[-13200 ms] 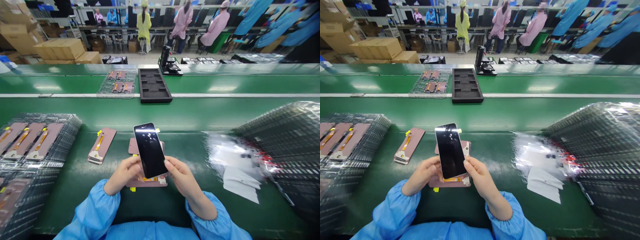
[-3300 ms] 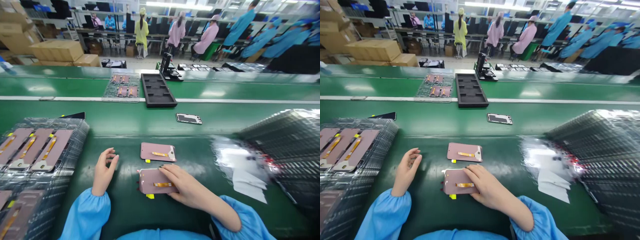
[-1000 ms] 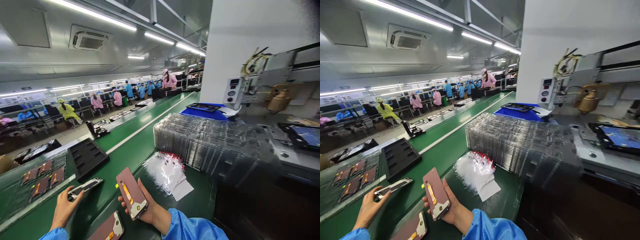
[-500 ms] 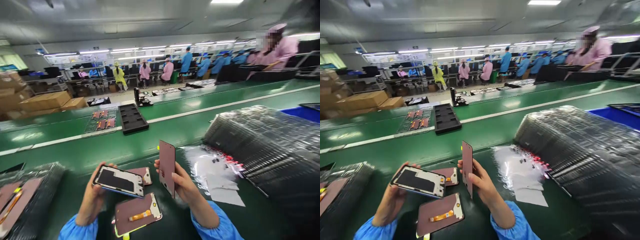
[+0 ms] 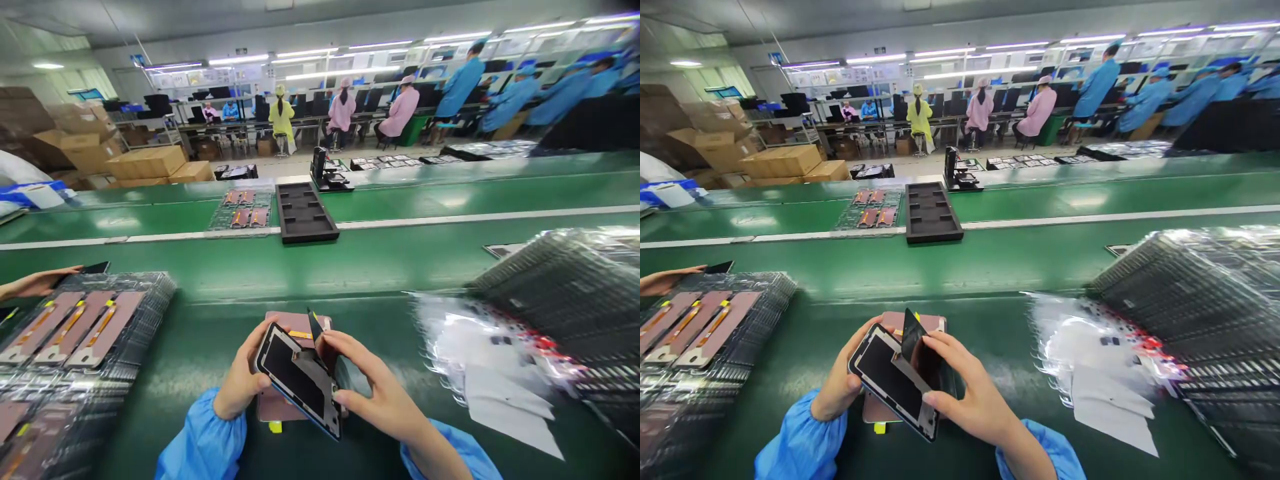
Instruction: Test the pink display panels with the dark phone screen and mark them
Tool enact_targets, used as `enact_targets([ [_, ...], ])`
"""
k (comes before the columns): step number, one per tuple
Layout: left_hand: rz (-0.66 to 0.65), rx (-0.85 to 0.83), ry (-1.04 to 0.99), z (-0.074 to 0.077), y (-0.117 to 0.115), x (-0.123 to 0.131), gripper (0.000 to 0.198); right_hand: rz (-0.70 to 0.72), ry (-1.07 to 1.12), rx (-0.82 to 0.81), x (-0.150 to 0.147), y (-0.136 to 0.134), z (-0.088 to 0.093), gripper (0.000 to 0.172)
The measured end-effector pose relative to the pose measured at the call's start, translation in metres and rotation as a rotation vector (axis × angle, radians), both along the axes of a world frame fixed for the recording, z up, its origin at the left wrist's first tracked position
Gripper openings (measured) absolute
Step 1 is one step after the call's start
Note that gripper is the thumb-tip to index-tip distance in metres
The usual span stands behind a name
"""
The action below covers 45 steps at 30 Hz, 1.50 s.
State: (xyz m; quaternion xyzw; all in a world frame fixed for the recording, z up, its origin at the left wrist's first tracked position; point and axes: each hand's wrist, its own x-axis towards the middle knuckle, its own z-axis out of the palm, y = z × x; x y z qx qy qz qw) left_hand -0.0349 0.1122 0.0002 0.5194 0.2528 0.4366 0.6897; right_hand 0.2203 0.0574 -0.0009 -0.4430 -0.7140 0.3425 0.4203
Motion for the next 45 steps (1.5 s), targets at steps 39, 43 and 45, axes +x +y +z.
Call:
enact_targets([
  [39, -0.019, 0.043, -0.003, 0.008, -0.015, 0.017, 0.088, 0.053, -0.284, 0.271, -0.024, -0.007, 0.0, 0.066],
  [43, -0.017, 0.069, 0.013, 0.011, -0.016, 0.016, 0.085, 0.062, -0.309, 0.284, -0.024, -0.008, 0.0, 0.066],
  [45, -0.018, 0.071, 0.025, 0.011, -0.016, 0.016, 0.084, 0.067, -0.318, 0.285, -0.024, -0.008, 0.0, 0.067],
])
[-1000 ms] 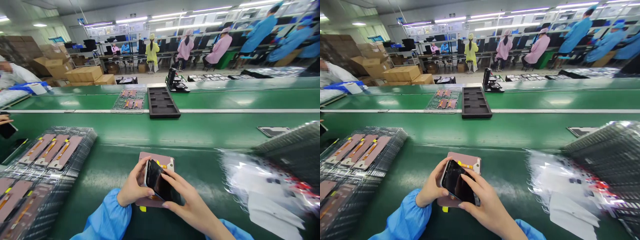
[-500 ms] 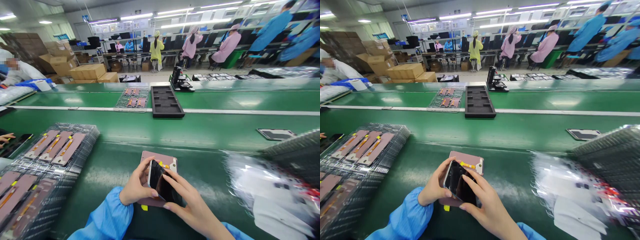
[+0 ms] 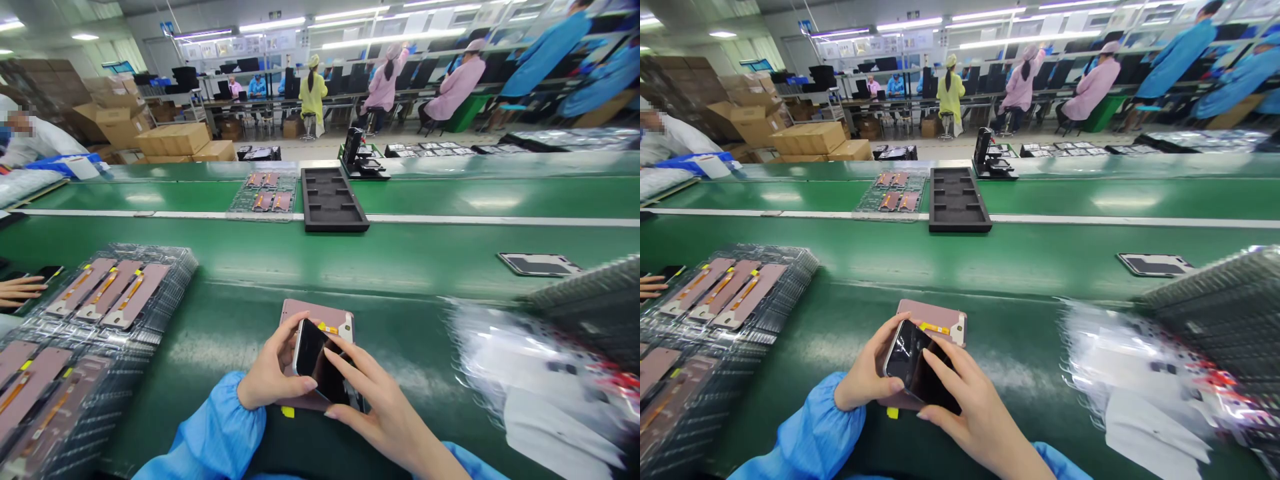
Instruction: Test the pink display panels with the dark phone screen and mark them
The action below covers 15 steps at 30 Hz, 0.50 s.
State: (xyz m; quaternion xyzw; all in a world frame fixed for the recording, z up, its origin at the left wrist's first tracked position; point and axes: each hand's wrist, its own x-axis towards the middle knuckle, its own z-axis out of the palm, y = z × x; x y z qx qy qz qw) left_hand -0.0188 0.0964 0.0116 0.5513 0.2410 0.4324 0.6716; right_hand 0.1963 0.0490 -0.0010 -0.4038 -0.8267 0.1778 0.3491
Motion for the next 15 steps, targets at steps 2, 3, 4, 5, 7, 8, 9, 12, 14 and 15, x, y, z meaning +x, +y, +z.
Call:
enact_targets([
  [2, -0.001, 0.003, 0.01, 0.0004, -0.0003, -0.0001, 0.083, 0.003, -0.008, -0.004, -0.0001, 0.0, -0.0002, 0.068],
  [3, -0.002, 0.003, 0.013, 0.0007, -0.0004, -0.0001, 0.083, 0.003, -0.01, -0.004, -0.0002, 0.0001, -0.0004, 0.068],
  [4, -0.003, 0.003, 0.017, 0.0009, -0.0005, 0.0, 0.083, 0.004, -0.011, -0.001, -0.0001, 0.0002, -0.0005, 0.069],
  [5, -0.005, 0.003, 0.019, 0.0012, -0.0005, 0.0001, 0.084, 0.006, -0.011, 0.003, -0.0001, 0.0002, -0.0007, 0.069],
  [7, -0.01, 0.006, 0.021, 0.0018, -0.0006, 0.0001, 0.084, 0.008, -0.011, 0.014, 0.0002, 0.0004, -0.001, 0.069],
  [8, -0.012, 0.008, 0.022, 0.002, -0.0005, 0.0001, 0.084, 0.01, -0.011, 0.02, 0.0003, 0.0004, -0.001, 0.069],
  [9, -0.014, 0.01, 0.025, 0.0022, -0.0005, 0.0, 0.084, 0.014, -0.012, 0.024, 0.0003, 0.0004, -0.0009, 0.069],
  [12, -0.021, 0.004, 0.031, 0.0025, -0.0005, -0.0006, 0.086, 0.025, -0.005, 0.036, -0.0003, 0.0006, 0.0005, 0.068],
  [14, -0.03, 0.001, 0.026, 0.003, -0.0004, -0.001, 0.087, 0.029, 0.005, 0.051, -0.0009, 0.0009, 0.0021, 0.066],
  [15, -0.035, 0.002, 0.017, 0.0033, -0.0003, -0.0011, 0.086, 0.03, 0.009, 0.059, -0.0011, 0.001, 0.0029, 0.065],
])
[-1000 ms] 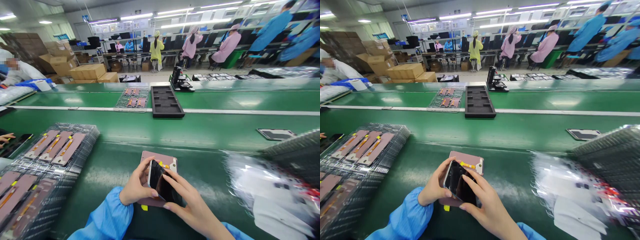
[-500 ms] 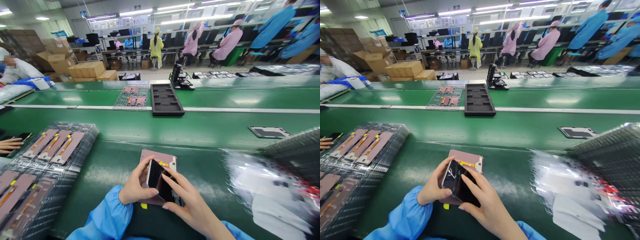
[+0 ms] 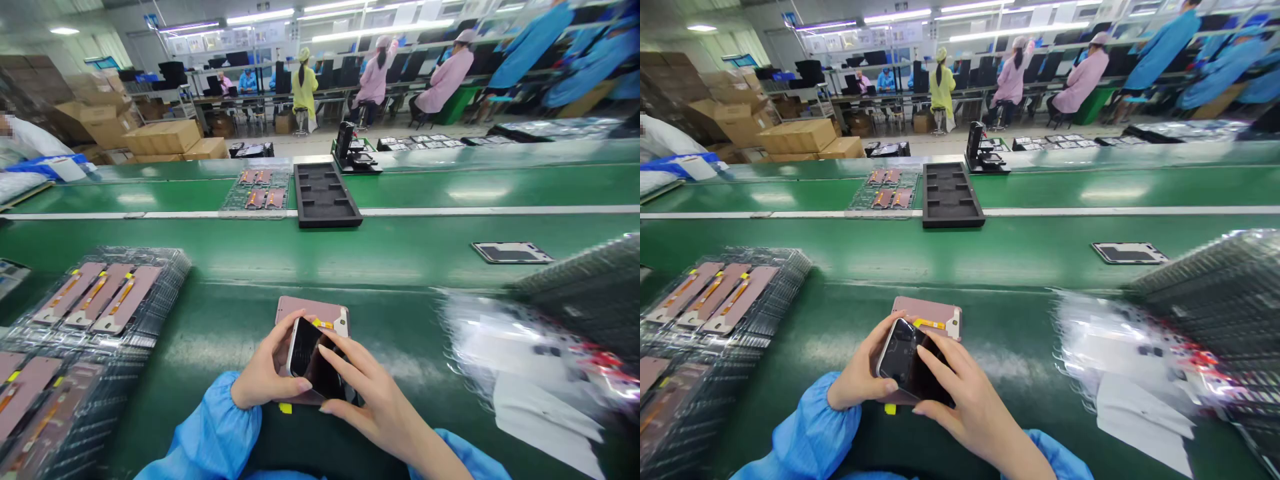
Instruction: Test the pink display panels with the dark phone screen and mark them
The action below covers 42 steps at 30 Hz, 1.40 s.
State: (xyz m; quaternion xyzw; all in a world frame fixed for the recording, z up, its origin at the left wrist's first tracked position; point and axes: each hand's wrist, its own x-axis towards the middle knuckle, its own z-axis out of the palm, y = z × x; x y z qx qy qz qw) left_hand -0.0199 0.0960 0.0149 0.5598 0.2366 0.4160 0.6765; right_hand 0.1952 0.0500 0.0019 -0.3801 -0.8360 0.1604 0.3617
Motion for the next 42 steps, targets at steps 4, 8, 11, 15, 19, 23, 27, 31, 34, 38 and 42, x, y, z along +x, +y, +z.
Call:
enact_targets([
  [4, -0.026, 0.0, -0.033, 0.002, 0.001, 0.0, 0.083, 0.005, 0.001, 0.011, 0.0, 0.0, 0.002, 0.062],
  [8, -0.046, -0.019, -0.03, 0.003, 0.002, 0.0, 0.084, 0.01, -0.003, 0.006, 0.001, 0.0, 0.001, 0.061],
  [11, -0.059, -0.049, -0.029, 0.003, 0.002, -0.001, 0.085, 0.005, -0.007, 0.012, 0.001, 0.0, 0.002, 0.061],
  [15, -0.061, -0.108, -0.047, 0.002, 0.001, -0.002, 0.086, -0.01, -0.039, 0.053, 0.002, 0.0, 0.006, 0.068],
  [19, -0.053, -0.159, -0.093, -0.002, -0.002, 0.0, 0.087, -0.054, -0.125, 0.101, 0.002, 0.0, 0.007, 0.076],
  [23, -0.016, -0.343, -0.136, -0.006, -0.004, 0.003, 0.069, -0.133, -0.08, 0.093, -0.002, 0.0, 0.002, 0.077],
  [27, 0.093, -0.57, -0.195, -0.003, 0.004, 0.002, 0.04, -0.131, 0.23, -0.252, 0.001, 0.001, 0.004, 0.07],
  [31, 0.18, -0.624, -0.239, 0.001, 0.014, -0.006, 0.037, 0.011, 0.469, -0.825, 0.005, 0.005, 0.012, 0.045],
  [34, 0.185, -0.642, -0.238, 0.001, 0.016, -0.009, 0.038, 0.117, 0.559, -1.005, 0.004, 0.005, 0.012, 0.041],
  [38, 0.1, -0.547, -0.24, 0.001, 0.014, -0.003, 0.049, 0.032, 0.634, -0.981, 0.001, 0.004, 0.002, 0.039],
  [42, -0.049, -0.408, -0.082, -0.001, 0.008, 0.004, 0.065, -0.117, 0.732, -0.83, 0.003, 0.004, -0.01, 0.035],
])
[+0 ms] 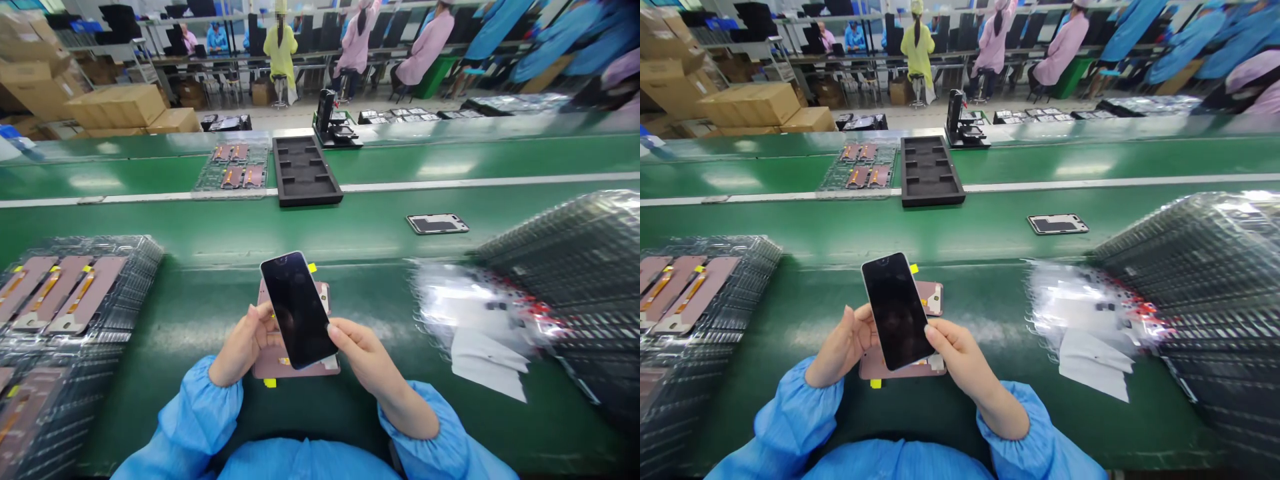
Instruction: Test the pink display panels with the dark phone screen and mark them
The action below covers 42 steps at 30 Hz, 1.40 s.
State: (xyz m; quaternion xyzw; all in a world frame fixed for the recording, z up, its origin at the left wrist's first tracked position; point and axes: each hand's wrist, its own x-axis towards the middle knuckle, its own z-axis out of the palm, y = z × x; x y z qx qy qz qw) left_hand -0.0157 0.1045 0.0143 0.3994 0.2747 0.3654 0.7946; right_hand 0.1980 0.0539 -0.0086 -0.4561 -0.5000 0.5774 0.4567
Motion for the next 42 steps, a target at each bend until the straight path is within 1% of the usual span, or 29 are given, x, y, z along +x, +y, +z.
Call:
enact_targets([
  [2, -0.061, 0.04, 0.121, -0.002, -0.003, 0.001, 0.061, -0.084, 0.018, 0.016, 0.001, 0.0, -0.004, 0.033],
  [5, -0.104, 0.141, 0.343, -0.004, -0.007, 0.001, 0.042, -0.166, 0.003, 0.021, 0.001, 0.0, -0.007, 0.032],
  [7, -0.111, 0.203, 0.449, -0.004, -0.008, 0.002, 0.032, -0.207, -0.018, 0.02, 0.0, 0.0, -0.008, 0.033],
  [11, -0.117, 0.223, 0.551, -0.006, -0.01, 0.006, 0.03, -0.256, -0.061, 0.028, -0.002, -0.002, -0.007, 0.036],
  [16, -0.085, 0.176, 0.556, -0.006, -0.015, 0.013, 0.035, -0.262, -0.074, 0.033, -0.001, -0.004, -0.005, 0.035],
  [22, -0.021, 0.213, 0.52, -0.001, -0.019, 0.018, 0.037, -0.256, -0.086, 0.042, -0.002, -0.005, -0.004, 0.033],
  [27, 0.0, 0.185, 0.499, -0.003, -0.02, 0.018, 0.037, -0.236, -0.127, 0.052, -0.002, -0.004, 0.002, 0.037],
  [30, 0.018, 0.191, 0.526, -0.004, -0.02, 0.016, 0.037, -0.184, -0.162, 0.08, 0.0, -0.002, 0.008, 0.04],
  [32, 0.03, 0.2, 0.534, -0.004, -0.019, 0.015, 0.036, -0.103, -0.123, 0.073, 0.002, -0.001, 0.01, 0.042],
  [35, 0.044, 0.189, 0.519, -0.002, -0.018, 0.014, 0.036, 0.005, -0.044, 0.021, 0.004, -0.001, 0.009, 0.051],
  [37, 0.056, 0.178, 0.505, -0.001, -0.018, 0.014, 0.036, 0.022, -0.023, 0.011, 0.004, -0.001, 0.008, 0.052],
  [42, 0.054, 0.176, 0.501, -0.001, -0.018, 0.015, 0.037, 0.005, 0.004, 0.016, 0.003, 0.001, 0.007, 0.048],
])
